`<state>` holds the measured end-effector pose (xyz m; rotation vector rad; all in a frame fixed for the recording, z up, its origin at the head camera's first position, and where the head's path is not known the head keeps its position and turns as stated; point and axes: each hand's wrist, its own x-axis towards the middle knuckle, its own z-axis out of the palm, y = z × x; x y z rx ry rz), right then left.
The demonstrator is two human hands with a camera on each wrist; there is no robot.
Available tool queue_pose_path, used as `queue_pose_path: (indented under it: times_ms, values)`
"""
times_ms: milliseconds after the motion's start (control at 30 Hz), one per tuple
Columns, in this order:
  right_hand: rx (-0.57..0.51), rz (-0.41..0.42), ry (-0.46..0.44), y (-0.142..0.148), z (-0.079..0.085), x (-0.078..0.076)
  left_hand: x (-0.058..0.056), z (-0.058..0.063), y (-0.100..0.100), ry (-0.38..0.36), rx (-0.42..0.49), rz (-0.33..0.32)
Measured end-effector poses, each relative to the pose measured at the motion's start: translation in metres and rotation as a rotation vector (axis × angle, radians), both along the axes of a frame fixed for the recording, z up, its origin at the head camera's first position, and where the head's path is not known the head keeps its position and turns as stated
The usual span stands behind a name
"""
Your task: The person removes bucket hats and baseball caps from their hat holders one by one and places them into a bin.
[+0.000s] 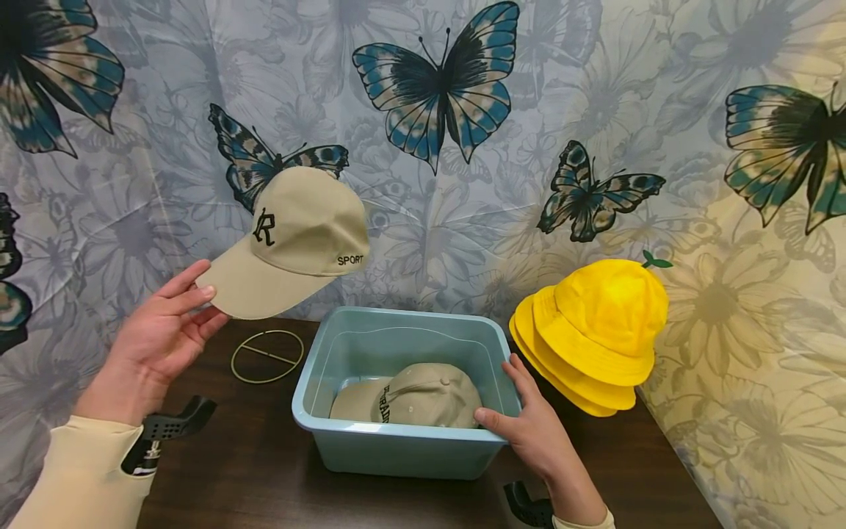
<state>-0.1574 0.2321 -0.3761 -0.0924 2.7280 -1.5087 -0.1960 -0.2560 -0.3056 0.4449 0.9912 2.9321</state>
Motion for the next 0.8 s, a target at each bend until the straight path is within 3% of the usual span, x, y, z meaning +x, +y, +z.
queue_pose_path:
  times_ms: [233,367,800]
  values:
    - [-0.003,0.006,-0.001,0.001,-0.001,-0.001,0.004,-0.006,0.015,0.07,-0.128,-0.135]
    - [-0.002,0.008,-0.002,0.002,-0.001,-0.001,0.006,-0.009,0.025,0.075,-0.212,-0.2]
    - [0.003,0.012,0.018,0.001,-0.002,0.001,0.004,-0.017,0.059,-0.021,-0.36,-0.252]
